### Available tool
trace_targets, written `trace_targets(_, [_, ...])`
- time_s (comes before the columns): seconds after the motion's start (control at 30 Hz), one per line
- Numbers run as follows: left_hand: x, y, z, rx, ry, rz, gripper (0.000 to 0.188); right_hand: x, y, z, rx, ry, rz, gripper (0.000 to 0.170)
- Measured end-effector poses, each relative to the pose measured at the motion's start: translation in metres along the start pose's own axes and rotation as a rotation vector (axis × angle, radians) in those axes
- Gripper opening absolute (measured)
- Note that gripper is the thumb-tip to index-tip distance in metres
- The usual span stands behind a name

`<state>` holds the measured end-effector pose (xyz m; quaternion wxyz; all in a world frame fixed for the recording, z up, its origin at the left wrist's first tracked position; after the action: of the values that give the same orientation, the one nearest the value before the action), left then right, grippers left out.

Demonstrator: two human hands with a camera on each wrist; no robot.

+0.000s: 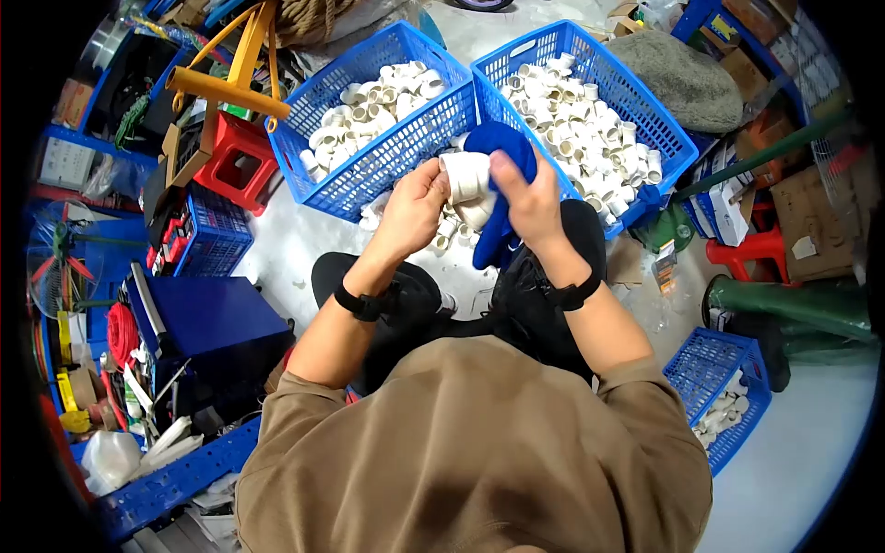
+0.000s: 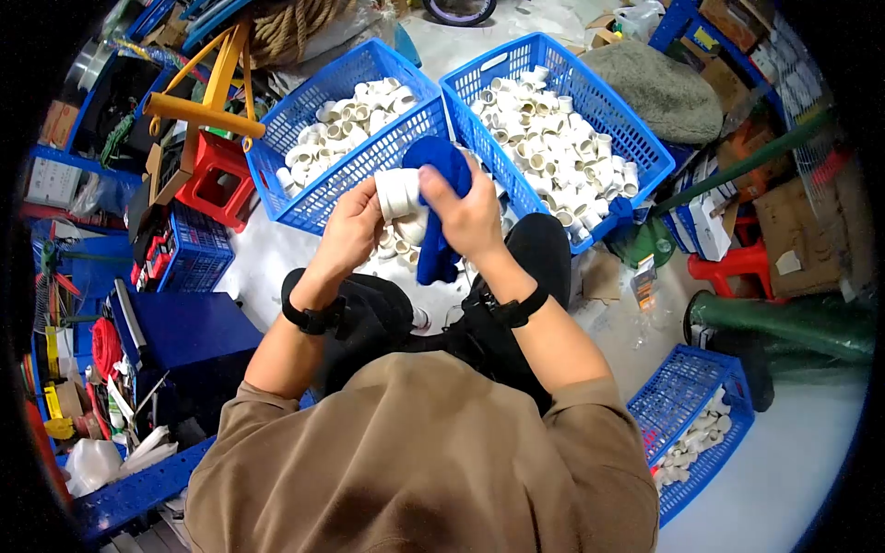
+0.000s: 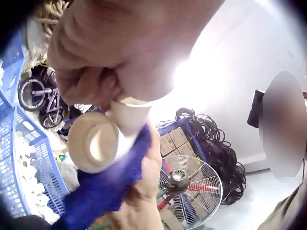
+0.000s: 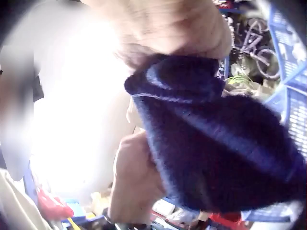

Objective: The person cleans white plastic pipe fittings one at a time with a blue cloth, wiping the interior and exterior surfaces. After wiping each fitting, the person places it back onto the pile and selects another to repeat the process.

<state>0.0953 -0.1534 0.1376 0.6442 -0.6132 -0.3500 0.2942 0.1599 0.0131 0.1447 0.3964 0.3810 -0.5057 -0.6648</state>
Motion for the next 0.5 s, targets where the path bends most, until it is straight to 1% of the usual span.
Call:
trace_targets(0.03, [-0.004,-0.001,-0.002,0.002,0.067,0.051,0.028,0.003,-0.004,-0.001,0.134,0.023,0.186,0.04])
trace_targets(0.07, [-0.007,0.002,-0.006,-0.037,0.045,0.057,0.027,0.006,-0.006,-0.002,0.265,0.082,0.344,0.038])
trace_targets(0.13, [-0.003,0.006,-0.013,-0.129,-0.003,-0.39,0.023,0.016,-0.018,-0.009,0.485,0.257,0.636,0.043])
trace_targets(0.17, [0.0,0.005,-0.019,-0.124,-0.006,-0.395,0.023,0.017,-0.019,-0.015,0.459,0.292,0.599,0.048])
trace_targets(0.2, [0.002,-0.002,-0.026,-0.133,-0.117,-0.432,0.021,0.02,-0.013,-0.024,0.429,0.329,0.561,0.053])
trace_targets(0.23, [0.001,-0.006,-0.029,-0.139,-0.228,-0.469,0.02,0.024,-0.01,-0.031,0.354,0.343,0.511,0.065])
trace_targets(0.27, [-0.008,-0.001,-0.027,-0.132,-0.232,-0.471,0.02,0.024,-0.006,-0.04,0.299,0.35,0.518,0.069])
trace_targets(0.33, [-0.018,0.004,-0.024,-0.181,-0.051,-0.6,0.018,0.027,0.002,-0.048,-0.019,0.216,0.231,0.073])
trace_targets(0.37, [-0.019,0.009,-0.026,-0.186,-0.101,-0.5,0.016,0.029,0.003,-0.051,0.011,0.162,0.305,0.077])
trace_targets(0.4, [-0.017,0.0,-0.028,-0.181,-0.103,-0.508,0.016,0.029,0.006,-0.052,0.009,0.168,0.298,0.077])
trace_targets(0.47, [-0.018,-0.011,-0.028,-0.208,-0.145,-0.279,0.015,0.027,0.012,-0.05,-0.06,0.148,0.121,0.078])
trace_targets(0.5, [-0.018,-0.013,-0.028,-0.063,-0.174,-0.167,0.023,0.026,0.013,-0.049,-0.101,0.113,0.037,0.079])
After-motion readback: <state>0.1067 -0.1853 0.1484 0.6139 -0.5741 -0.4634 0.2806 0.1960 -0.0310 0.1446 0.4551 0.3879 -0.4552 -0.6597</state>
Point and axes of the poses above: each hand's wrist, its own z-axis towards the middle knuckle, its own x-axis out of the palm, y = z × x, the point moved 3 cm from there along z, towards the middle knuckle, and after that the axes turned 13 degrees about -z, right-handed, at the moved point
